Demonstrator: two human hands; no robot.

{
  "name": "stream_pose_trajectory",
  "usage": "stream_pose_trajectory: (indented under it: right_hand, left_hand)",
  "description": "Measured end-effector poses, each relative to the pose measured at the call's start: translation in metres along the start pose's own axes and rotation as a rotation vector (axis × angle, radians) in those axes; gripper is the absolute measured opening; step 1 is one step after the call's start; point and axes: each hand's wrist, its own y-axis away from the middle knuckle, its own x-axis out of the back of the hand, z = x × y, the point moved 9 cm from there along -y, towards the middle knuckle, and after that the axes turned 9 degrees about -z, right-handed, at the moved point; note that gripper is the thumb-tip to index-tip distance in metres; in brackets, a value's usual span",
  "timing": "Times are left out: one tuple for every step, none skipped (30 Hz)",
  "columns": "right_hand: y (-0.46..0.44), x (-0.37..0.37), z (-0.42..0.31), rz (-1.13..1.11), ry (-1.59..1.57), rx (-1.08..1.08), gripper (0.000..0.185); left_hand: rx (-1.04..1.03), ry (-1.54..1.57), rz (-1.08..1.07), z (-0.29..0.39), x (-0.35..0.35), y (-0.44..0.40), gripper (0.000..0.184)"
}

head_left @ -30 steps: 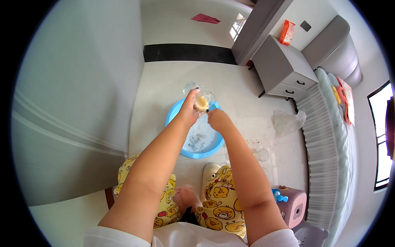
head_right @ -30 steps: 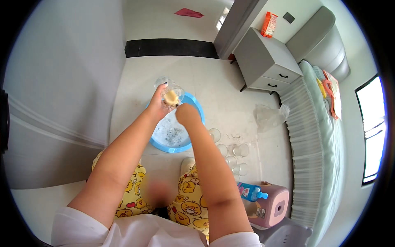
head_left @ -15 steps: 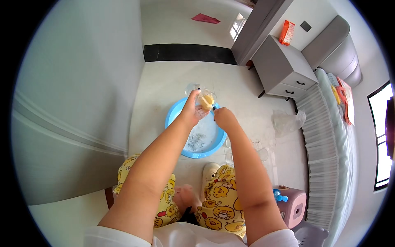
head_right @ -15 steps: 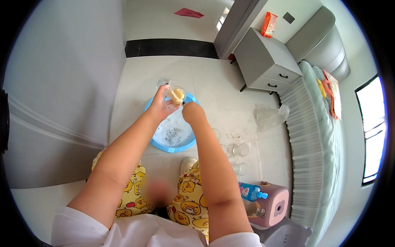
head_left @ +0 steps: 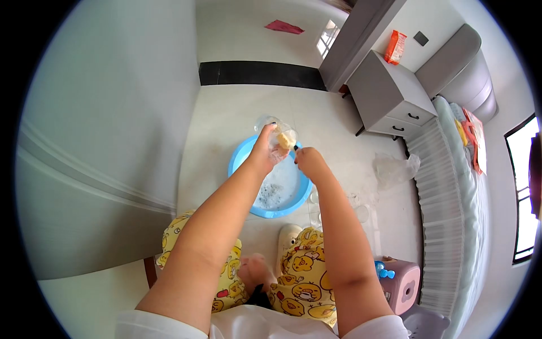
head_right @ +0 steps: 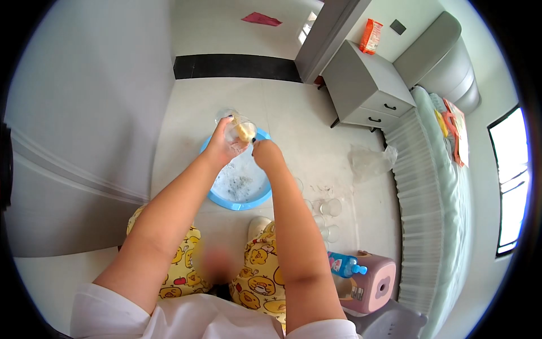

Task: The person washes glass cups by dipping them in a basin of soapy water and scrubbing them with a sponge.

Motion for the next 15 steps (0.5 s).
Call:
stream_pose_trajectory:
  right_hand:
    - [-0.006, -0.013, 0.011, 0.000, 0.002, 0.002, 0.028]
    - [-0.013, -0.030, 0.003, 0.040, 0.190, 0.230, 0.026]
    - [-0.011, -0.046, -0.012, 0.080, 0.376, 0.457, 0.024]
    - [-0.005, -0.044, -0.031, 0.080, 0.375, 0.454, 0.024]
    - [-0.001, -0.030, -0.043, 0.020, 0.040, 0.255, 0.024]
    - [0.006, -0.024, -0.040, -0.040, -0.291, 0.047, 0.024]
    - [0.008, -0.016, -0.042, -0.041, -0.292, 0.045, 0.024]
    - [0.009, -0.009, -0.032, -0.029, -0.489, -0.046, 0.024]
    - [0.012, -0.006, -0.021, -0.016, -0.687, -0.138, 0.024]
    - [0.013, -0.001, -0.015, 0.033, -0.721, -0.167, 0.025]
    - [0.015, 0.002, -0.008, 0.033, -0.721, -0.167, 0.025]
    - [0.017, 0.001, -0.001, 0.012, -0.662, -0.213, 0.025]
    - [0.018, 0.001, 0.005, -0.003, -0.601, -0.261, 0.025]
    - [0.016, -0.001, 0.008, -0.011, -0.602, -0.254, 0.025]
    - [0.013, -0.007, 0.013, -0.012, -0.599, -0.251, 0.025]
  left_hand:
    - [-0.027, -0.035, -0.035, 0.002, -0.006, 0.002, 0.064]
    - [-0.050, -0.025, -0.018, 0.004, -0.006, 0.002, 0.063]
    - [-0.049, -0.025, -0.017, 0.004, -0.003, 0.000, 0.063]
    - [-0.041, -0.061, 0.035, 0.003, 0.007, -0.003, 0.063]
    - [-0.034, -0.097, 0.086, 0.002, 0.016, -0.006, 0.062]
    - [-0.050, -0.126, 0.062, 0.002, 0.021, -0.007, 0.062]
    - [-0.048, -0.125, 0.062, 0.001, 0.019, -0.007, 0.062]
    - [-0.032, -0.112, 0.098, -0.001, 0.021, -0.007, 0.062]
    - [-0.017, -0.101, 0.133, -0.001, 0.019, -0.004, 0.061]
    - [-0.017, -0.112, 0.141, 0.001, 0.014, 0.001, 0.059]
    - [-0.017, -0.112, 0.141, 0.001, 0.012, 0.002, 0.059]
    - [-0.010, -0.122, 0.081, 0.003, 0.006, 0.002, 0.057]
    - [-0.001, -0.132, 0.017, 0.004, 0.000, 0.001, 0.056]
    - [0.015, -0.126, 0.001, 0.001, 0.005, -0.005, 0.054]
    - [0.011, -0.124, 0.001, 0.002, 0.005, -0.005, 0.054]
